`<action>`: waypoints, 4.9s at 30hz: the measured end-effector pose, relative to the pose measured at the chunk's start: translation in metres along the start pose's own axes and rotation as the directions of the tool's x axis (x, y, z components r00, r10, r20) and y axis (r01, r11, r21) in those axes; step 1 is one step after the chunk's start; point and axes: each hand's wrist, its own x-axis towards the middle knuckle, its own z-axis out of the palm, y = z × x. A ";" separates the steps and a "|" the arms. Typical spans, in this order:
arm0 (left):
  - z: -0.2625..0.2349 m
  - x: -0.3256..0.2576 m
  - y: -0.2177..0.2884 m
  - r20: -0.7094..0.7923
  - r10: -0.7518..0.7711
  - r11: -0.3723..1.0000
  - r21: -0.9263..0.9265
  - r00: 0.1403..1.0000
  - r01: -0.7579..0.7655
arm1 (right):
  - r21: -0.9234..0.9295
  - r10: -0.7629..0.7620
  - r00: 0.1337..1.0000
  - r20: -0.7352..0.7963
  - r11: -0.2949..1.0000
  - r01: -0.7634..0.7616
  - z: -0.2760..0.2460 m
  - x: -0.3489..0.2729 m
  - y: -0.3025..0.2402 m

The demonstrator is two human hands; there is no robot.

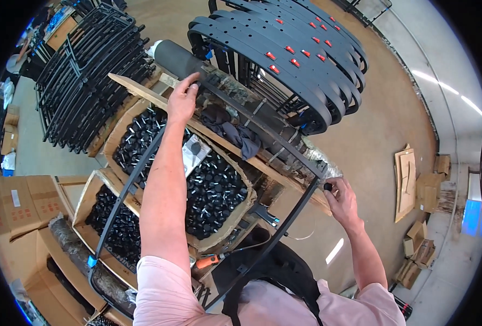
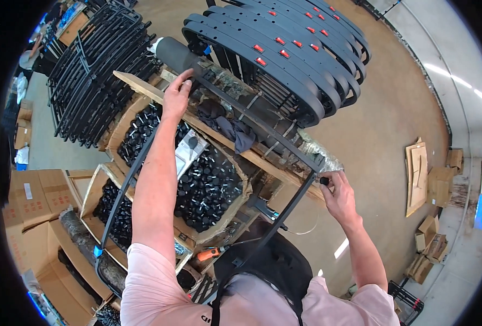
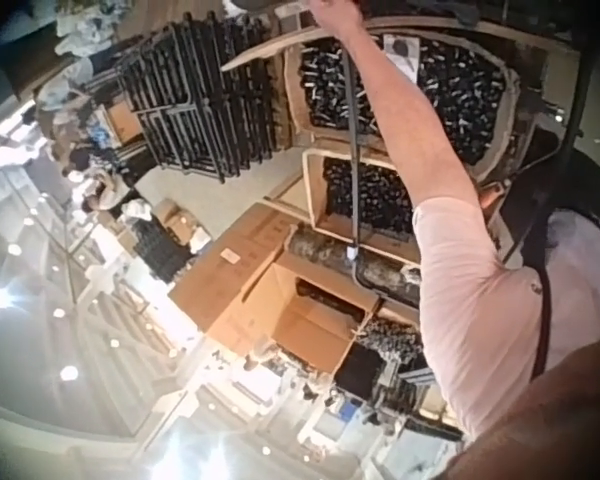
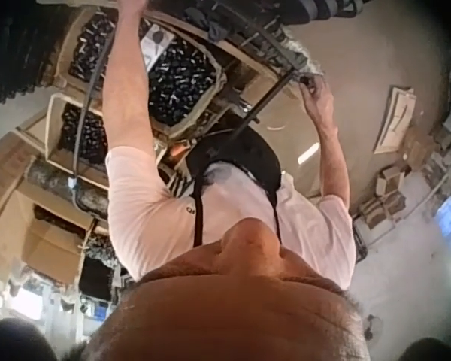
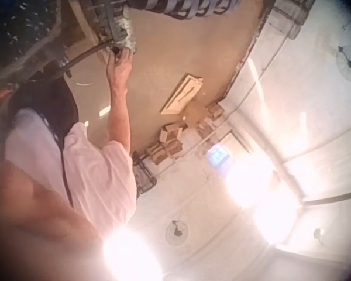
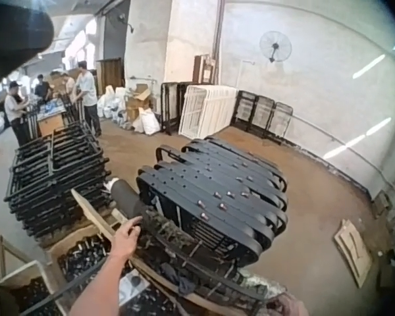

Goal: Assembling various components for manufactured goods using an electric screwdriver and pliers.

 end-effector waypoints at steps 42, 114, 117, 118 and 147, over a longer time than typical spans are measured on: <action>-0.010 -0.002 -0.004 0.064 -0.207 0.974 -0.076 0.976 0.211 | -0.699 0.152 0.957 0.247 0.712 0.067 0.002 0.031 -0.040; -0.047 0.013 0.013 0.008 0.160 0.738 0.663 0.987 -0.125 | -0.690 0.062 0.942 0.331 0.697 0.196 0.017 0.032 -0.035; -0.123 0.016 -0.026 -0.429 -0.253 0.848 0.334 0.867 0.412 | -0.682 0.047 0.946 0.322 0.704 0.197 0.017 0.032 -0.030; -0.134 0.020 -0.032 -0.684 -0.285 0.701 0.329 0.672 0.632 | -0.695 0.037 0.945 0.325 0.686 0.213 0.017 0.033 -0.029; -0.178 -0.023 -0.123 -0.079 -0.431 0.517 0.795 0.899 0.318 | -0.578 -0.010 0.981 0.195 0.807 0.123 0.022 0.026 -0.023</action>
